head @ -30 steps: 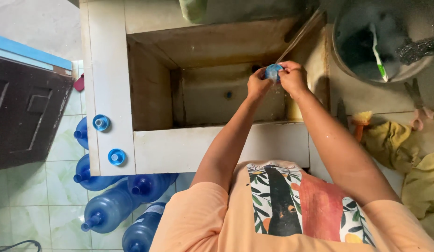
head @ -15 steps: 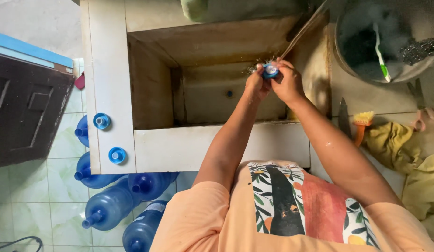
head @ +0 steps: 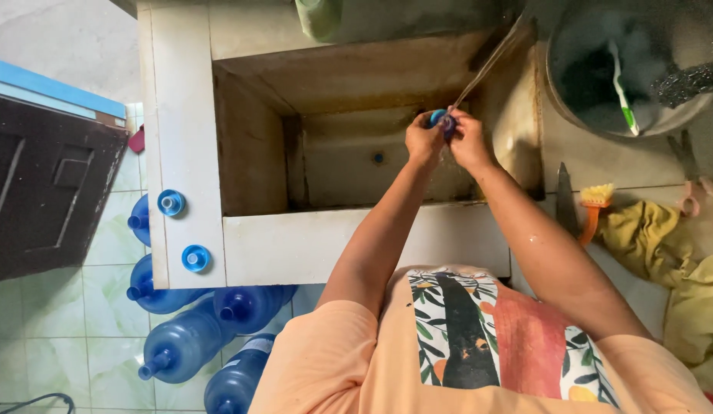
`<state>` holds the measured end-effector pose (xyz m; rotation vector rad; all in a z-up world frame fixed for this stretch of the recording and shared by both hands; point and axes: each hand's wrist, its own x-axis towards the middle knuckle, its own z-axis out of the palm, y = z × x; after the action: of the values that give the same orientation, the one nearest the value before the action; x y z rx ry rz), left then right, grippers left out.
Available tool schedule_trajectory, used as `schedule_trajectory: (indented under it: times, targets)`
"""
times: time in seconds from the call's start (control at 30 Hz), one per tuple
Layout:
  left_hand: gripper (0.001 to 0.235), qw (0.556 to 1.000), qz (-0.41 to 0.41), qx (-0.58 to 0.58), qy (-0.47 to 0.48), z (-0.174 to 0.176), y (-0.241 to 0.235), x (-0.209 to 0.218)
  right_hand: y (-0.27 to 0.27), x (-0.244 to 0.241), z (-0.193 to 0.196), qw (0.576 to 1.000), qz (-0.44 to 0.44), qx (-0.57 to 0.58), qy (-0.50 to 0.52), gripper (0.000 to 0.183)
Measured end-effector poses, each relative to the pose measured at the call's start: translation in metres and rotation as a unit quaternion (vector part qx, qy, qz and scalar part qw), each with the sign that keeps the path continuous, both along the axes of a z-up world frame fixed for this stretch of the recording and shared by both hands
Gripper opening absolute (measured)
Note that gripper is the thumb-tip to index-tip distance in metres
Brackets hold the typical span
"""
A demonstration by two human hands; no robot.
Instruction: The recorder is using a toothbrush to scrub and clean blue plastic water bottle caps under running water in a sink.
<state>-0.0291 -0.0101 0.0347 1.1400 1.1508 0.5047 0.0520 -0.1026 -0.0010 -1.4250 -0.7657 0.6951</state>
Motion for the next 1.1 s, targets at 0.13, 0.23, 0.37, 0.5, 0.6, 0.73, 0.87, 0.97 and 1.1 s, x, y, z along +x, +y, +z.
schedule_trajectory:
  times: [0.13, 0.23, 0.37, 0.5, 0.6, 0.73, 0.87, 0.97, 1.1]
  targets:
    - [0.038, 0.979, -0.060, 0.189, 0.039, 0.052, -0.001, -0.034, 0.022, -0.005, 0.072, 0.898, -0.081, -0.092, 0.422, 0.039]
    - [0.043, 0.942, -0.135, 0.303, -0.041, 0.062, -0.004, -0.047, 0.032, 0.009, 0.030, 0.822, -0.130, -0.021, 0.554, 0.029]
    - [0.049, 0.910, -0.118, 0.398, -0.012, 0.118, 0.005, -0.063, 0.041, 0.001, 0.028, 0.845, -0.076, 0.000, 0.529, 0.023]
    - [0.034, 0.863, -0.202, 0.429, 0.175, 0.106, 0.014, -0.065, 0.030, -0.009, 0.051, 0.910, -0.091, 0.004, 0.405, 0.024]
    - [0.028, 0.899, -0.180, 0.388, 0.095, 0.092, 0.003, -0.054, 0.023, -0.007, 0.044, 0.952, -0.114, -0.045, 0.281, 0.021]
    - [0.029, 0.916, -0.149, 0.372, 0.035, 0.087, -0.003, -0.033, 0.022, -0.019, 0.084, 0.982, -0.139, -0.095, 0.089, 0.027]
    - [0.024, 0.976, -0.108, 0.187, 0.017, 0.056, 0.002, -0.013, 0.025, -0.021, 0.124, 0.982, -0.130, -0.133, -0.019, 0.031]
    - [0.022, 0.982, -0.095, 0.158, 0.038, 0.060, 0.002, -0.006, 0.025, -0.013, 0.119, 0.987, -0.124, -0.099, 0.027, 0.029]
    - [0.018, 0.932, -0.144, 0.330, -0.021, 0.081, 0.003, -0.010, 0.032, -0.011, 0.125, 0.957, -0.167, -0.105, 0.213, 0.030]
